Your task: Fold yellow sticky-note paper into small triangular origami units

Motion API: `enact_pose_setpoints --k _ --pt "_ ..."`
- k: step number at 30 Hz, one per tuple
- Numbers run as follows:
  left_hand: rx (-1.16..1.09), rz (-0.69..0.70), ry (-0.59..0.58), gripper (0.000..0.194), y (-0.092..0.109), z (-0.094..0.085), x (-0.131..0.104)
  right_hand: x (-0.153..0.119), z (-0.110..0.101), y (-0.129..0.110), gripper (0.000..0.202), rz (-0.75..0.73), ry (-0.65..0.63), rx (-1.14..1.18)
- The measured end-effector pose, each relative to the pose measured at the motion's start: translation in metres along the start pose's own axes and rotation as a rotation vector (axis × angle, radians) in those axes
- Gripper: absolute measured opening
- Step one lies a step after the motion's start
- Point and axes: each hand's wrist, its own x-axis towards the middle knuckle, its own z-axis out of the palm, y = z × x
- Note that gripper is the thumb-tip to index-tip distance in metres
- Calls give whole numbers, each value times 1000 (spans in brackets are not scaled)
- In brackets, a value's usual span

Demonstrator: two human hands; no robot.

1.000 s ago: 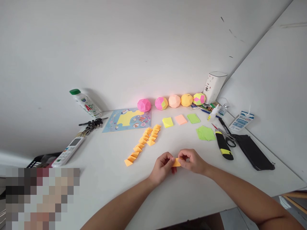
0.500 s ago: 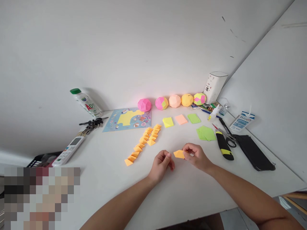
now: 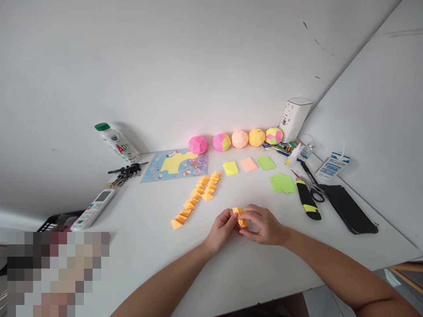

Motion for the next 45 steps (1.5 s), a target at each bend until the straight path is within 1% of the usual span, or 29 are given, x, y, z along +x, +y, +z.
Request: enact_pose_setpoints --k 3,6,8,10,13,19,23,29,32,38,40,42,45 --pt "-13 8 -24 36 1 0 0 3 -4 -4 17 170 51 182" --pt "-25 17 -71 34 1 0 -1 5 -7 -5 15 348 90 306" --pt "-28 23 -79 33 0 0 -1 6 -7 -5 17 463 66 419" --pt "-28 28 -78 34 -1 0 0 5 -5 -4 18 552 16 566" --pt "-10 40 -82 37 -1 0 0 4 -2 -3 17 624 -20 720" --pt "5 49 -78 32 -1 3 -1 3 -1 -3 18 678 13 761" --pt "33 43 -76 31 -1 4 -2 3 -2 -2 18 684 -29 775" --pt "62 37 -56 32 2 5 -2 2 -1 3 21 690 -46 820" --pt "35 40 -77 33 2 4 -2 2 -1 5 24 700 -59 869" --pt "-59 47 -166 36 -1 2 -1 4 -1 2 25 700 -107 960" --pt "-65 37 -174 36 -1 2 -1 4 -1 2 25 697 -116 969" --pt "-48 27 -157 36 -3 2 -2 3 0 1 26 700 -116 961" --pt "18 10 -91 36 -8 1 -2 3 -1 1 27 711 -109 924"
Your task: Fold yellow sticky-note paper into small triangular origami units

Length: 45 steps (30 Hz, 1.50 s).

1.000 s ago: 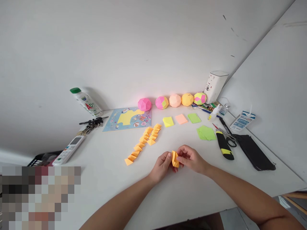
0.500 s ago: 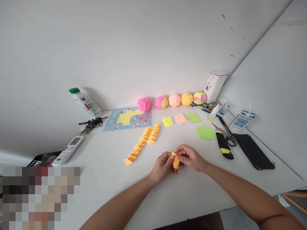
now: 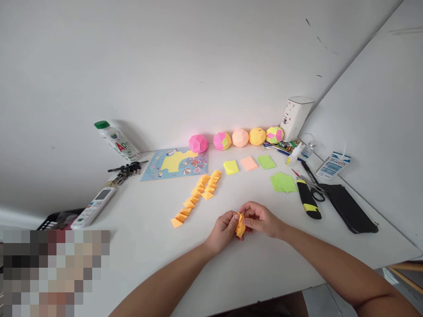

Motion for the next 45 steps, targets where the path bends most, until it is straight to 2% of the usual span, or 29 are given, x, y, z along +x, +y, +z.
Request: enact_pose_setpoints --k 4,8,21,24,29,32,39,45 --pt "70 -19 78 35 -3 1 0 -1 1 -1 27 3 45 -77" --pt "90 -24 111 36 4 3 0 -2 1 0 27 -13 104 -150" --pt "164 -23 111 38 6 4 -1 -1 2 -1 25 8 143 -158" --pt "158 -2 70 37 10 5 -2 0 1 -2 26 -8 185 -138" --pt "158 -14 82 35 12 5 -3 2 -2 0 25 -26 252 -126" --pt "157 -1 52 32 10 4 -4 3 -3 1 26 -20 269 -107" --pt "132 -26 91 35 9 3 -1 4 -3 -2 29 46 243 -44" --pt "149 -70 75 36 9 1 1 4 -5 3 29 49 143 -167"
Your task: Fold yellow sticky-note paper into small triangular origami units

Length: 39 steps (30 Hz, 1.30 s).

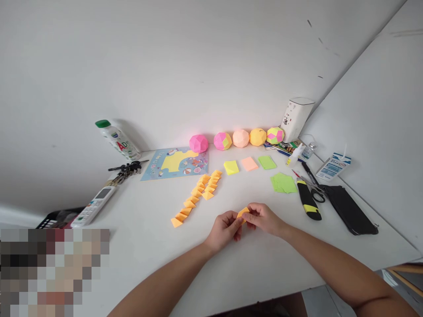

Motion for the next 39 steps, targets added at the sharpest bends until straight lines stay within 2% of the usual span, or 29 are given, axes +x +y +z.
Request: enact_pose_setpoints --k 12,39 --pt "95 8 -43 36 -1 -2 0 6 -10 6 32 4 -156 27" --pt "83 46 -92 34 -3 -1 1 7 -11 8 35 11 -159 20"
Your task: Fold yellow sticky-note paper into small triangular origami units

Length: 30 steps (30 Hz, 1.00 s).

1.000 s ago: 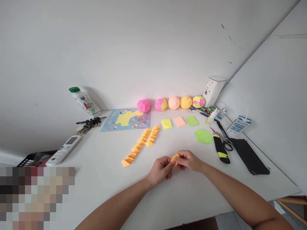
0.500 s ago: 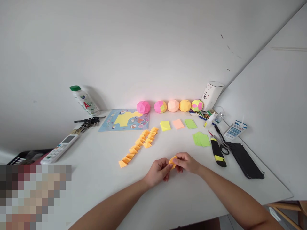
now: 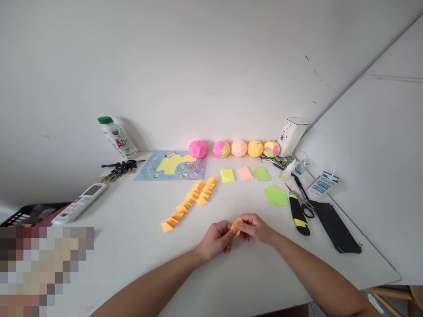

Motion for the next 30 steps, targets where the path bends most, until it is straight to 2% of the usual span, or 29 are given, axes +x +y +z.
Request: enact_pose_setpoints --k 11,20,30 --pt "-10 -9 3 35 1 0 1 2 -2 4 34 -28 -4 3" --pt "-103 -35 113 36 0 1 1 0 1 2 34 -21 81 46" --pt "-143 -16 85 33 -4 -3 1 3 1 0 35 24 74 40"
